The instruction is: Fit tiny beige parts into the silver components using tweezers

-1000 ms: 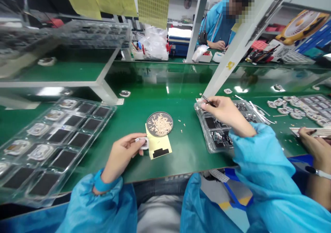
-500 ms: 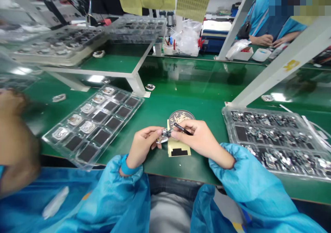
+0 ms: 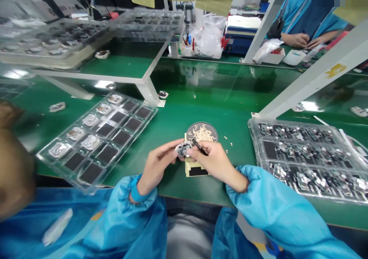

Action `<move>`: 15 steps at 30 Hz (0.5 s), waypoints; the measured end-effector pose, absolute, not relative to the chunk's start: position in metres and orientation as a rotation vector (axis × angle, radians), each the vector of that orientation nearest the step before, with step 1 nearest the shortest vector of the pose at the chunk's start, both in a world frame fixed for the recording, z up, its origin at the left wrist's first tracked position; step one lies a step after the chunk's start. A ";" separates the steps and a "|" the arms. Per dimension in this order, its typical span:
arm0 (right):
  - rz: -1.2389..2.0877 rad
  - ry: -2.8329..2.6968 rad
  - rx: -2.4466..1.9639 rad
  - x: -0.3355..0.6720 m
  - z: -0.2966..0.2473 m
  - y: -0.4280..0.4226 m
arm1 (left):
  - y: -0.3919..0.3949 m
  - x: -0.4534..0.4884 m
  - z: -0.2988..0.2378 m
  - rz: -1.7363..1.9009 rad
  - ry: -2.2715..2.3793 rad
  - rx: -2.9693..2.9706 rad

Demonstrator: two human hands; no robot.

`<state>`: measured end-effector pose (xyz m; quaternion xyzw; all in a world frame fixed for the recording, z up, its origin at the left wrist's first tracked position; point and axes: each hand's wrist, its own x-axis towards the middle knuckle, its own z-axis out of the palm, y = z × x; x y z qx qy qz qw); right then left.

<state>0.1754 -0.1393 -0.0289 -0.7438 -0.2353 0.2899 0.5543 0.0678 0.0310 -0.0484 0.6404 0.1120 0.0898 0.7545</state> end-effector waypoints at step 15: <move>0.717 -0.483 -1.725 0.177 -0.028 -0.137 | 0.023 0.070 -0.052 0.409 0.175 1.771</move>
